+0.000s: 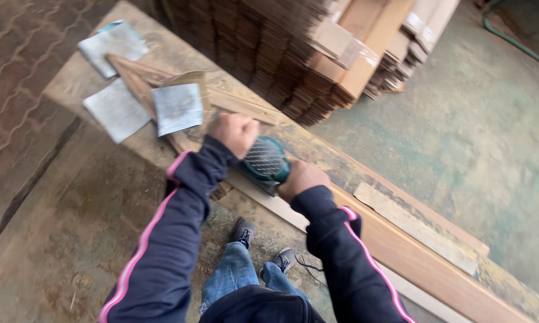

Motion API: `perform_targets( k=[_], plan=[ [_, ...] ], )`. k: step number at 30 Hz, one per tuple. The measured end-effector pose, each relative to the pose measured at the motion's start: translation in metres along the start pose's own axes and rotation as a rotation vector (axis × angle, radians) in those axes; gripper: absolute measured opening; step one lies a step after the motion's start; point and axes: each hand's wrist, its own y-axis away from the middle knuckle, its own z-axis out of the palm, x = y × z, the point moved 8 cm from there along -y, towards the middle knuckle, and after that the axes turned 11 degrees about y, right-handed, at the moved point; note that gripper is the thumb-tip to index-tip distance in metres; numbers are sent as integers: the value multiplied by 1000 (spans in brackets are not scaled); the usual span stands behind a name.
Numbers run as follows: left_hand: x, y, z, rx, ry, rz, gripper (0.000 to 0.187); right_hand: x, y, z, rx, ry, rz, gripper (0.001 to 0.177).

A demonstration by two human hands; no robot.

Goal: Sanding long wooden planks using an orbital sander in a woodworking shop.

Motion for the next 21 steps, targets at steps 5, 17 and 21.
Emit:
perform_targets(
  k=[5,17,21],
  plan=[
    [15,2,-4,-63,-26,22,29,11,-1,4,19,-95,8,35],
    [73,28,128,-119,67,-73,30,143,58,31,52,-219,-28,27],
    [122,47,198,-138,50,-56,29,215,88,50,11,-203,-25,28]
  ],
)
